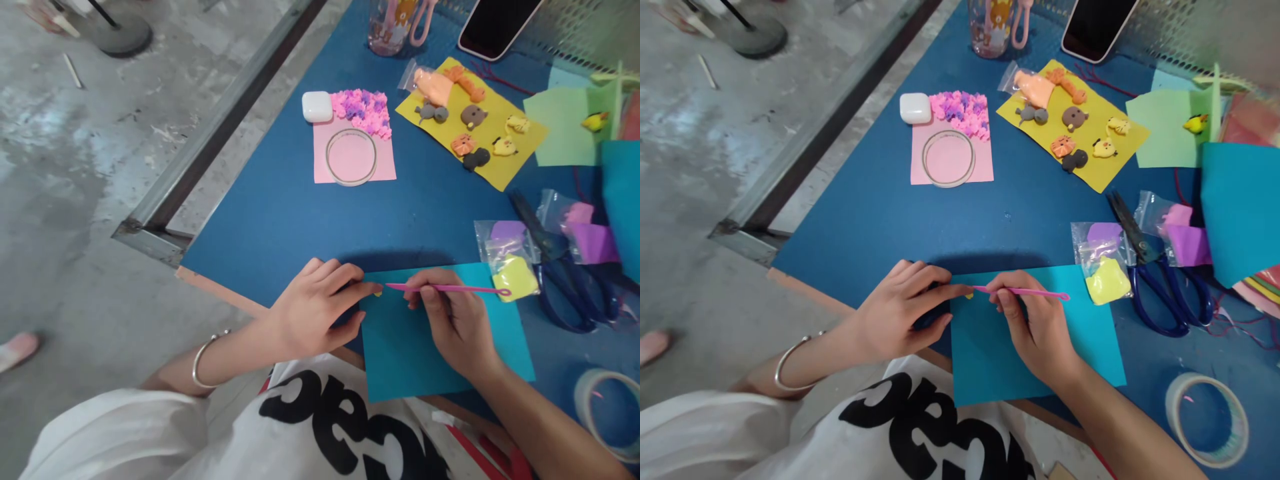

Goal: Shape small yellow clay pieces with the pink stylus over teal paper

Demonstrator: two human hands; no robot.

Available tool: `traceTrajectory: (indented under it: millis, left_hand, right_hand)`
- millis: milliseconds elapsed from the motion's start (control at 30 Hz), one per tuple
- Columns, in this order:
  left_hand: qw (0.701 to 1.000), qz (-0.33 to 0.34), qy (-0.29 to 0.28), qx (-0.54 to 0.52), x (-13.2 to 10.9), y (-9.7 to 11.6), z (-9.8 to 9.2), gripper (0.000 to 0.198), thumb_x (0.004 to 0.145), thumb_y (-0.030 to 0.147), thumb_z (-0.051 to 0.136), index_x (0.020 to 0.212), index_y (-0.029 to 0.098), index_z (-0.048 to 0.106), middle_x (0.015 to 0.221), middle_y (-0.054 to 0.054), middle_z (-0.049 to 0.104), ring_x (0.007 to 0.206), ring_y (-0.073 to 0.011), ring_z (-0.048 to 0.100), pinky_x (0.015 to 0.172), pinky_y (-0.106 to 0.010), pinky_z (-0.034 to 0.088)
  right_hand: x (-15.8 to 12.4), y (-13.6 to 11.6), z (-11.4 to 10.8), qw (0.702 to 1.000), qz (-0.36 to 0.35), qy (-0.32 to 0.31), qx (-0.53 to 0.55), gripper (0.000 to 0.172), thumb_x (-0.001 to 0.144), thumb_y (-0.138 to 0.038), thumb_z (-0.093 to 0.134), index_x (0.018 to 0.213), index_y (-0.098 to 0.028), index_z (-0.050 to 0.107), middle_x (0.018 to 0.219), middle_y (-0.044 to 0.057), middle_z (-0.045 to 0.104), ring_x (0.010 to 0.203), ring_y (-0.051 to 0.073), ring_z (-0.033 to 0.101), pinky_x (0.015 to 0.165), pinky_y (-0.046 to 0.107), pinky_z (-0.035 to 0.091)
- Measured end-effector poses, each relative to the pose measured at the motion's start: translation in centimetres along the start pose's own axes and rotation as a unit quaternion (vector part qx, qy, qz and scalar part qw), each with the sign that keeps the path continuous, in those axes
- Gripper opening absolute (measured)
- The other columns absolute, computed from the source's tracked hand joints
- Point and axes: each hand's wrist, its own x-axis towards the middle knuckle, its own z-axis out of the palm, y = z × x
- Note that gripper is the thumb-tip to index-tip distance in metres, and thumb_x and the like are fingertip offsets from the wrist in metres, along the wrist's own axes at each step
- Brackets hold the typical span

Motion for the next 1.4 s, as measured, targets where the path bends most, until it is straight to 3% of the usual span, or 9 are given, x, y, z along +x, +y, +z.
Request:
traceTrajectory:
  millis: [533,733,933,1067,1233,1400]
  left_hand:
    - [1.0,-0.011,0.012,-0.017,0.0,-0.1,-0.1,0.037,0.086,0.026,0.049,0.123,0.021,0.054,0.105,-0.006,0.055,0.082,-0.0158,0.051,0.069,-0.032,0.033]
    - [0.999,0.042,0.027,0.004,-0.1,-0.1,0.2,0.027,0.085,0.019,0.051,0.108,0.027,0.063,0.1,-0.003,0.058,0.079,-0.0133,0.051,0.072,-0.031,0.035]
    - [0.99,0.076,0.079,0.091,-0.2,0.3,0.6,0.027,0.086,0.017,0.053,0.111,0.024,0.062,0.107,-0.002,0.064,0.084,-0.0158,0.052,0.079,-0.035,0.038]
    - [0.984,0.104,0.08,0.119,-0.2,0.5,0.6,0.027,0.088,0.019,0.052,0.115,0.021,0.059,0.107,-0.001,0.065,0.094,-0.0173,0.053,0.089,-0.036,0.038]
    - [0.986,0.069,0.102,0.11,0.2,0.8,0.8,0.014,0.092,0.021,0.05,0.098,0.022,0.062,0.098,0.001,0.066,0.089,-0.014,0.053,0.08,-0.031,0.039]
    - [0.982,0.048,0.119,0.14,1.1,1.2,1.3,0.014,0.094,0.023,0.047,0.092,0.019,0.06,0.095,-0.002,0.064,0.086,-0.0135,0.054,0.076,-0.03,0.038]
  right_hand:
    - [0.1,-0.1,-0.1,1.0,-0.004,-0.009,-0.005,0.014,0.094,-0.019,0.042,0.093,-0.023,0.056,0.08,0.001,0.06,0.066,0.011,0.055,0.057,0.024,0.045]
    - [0.1,0.0,0.0,1.0,0.0,0.002,0.013,0.015,0.094,-0.02,0.041,0.092,-0.023,0.056,0.08,0.0,0.06,0.063,0.01,0.055,0.055,0.023,0.045]
    - [0.0,0.3,0.0,1.0,0.007,0.004,0.029,0.014,0.094,-0.02,0.042,0.093,-0.023,0.056,0.079,0.0,0.059,0.062,0.009,0.055,0.055,0.022,0.045]
    - [0.0,0.6,0.2,0.999,0.001,0.011,0.049,0.013,0.094,-0.021,0.042,0.091,-0.022,0.055,0.079,0.0,0.058,0.06,0.009,0.054,0.055,0.022,0.045]
    - [0.0,0.7,0.5,0.995,0.011,0.025,0.093,0.016,0.094,-0.026,0.041,0.09,-0.021,0.055,0.076,0.002,0.058,0.058,0.011,0.054,0.053,0.024,0.046]
    - [0.1,0.8,1.1,0.987,0.019,0.052,0.15,0.022,0.094,-0.034,0.041,0.088,-0.019,0.055,0.075,0.003,0.058,0.058,0.012,0.054,0.052,0.024,0.048]
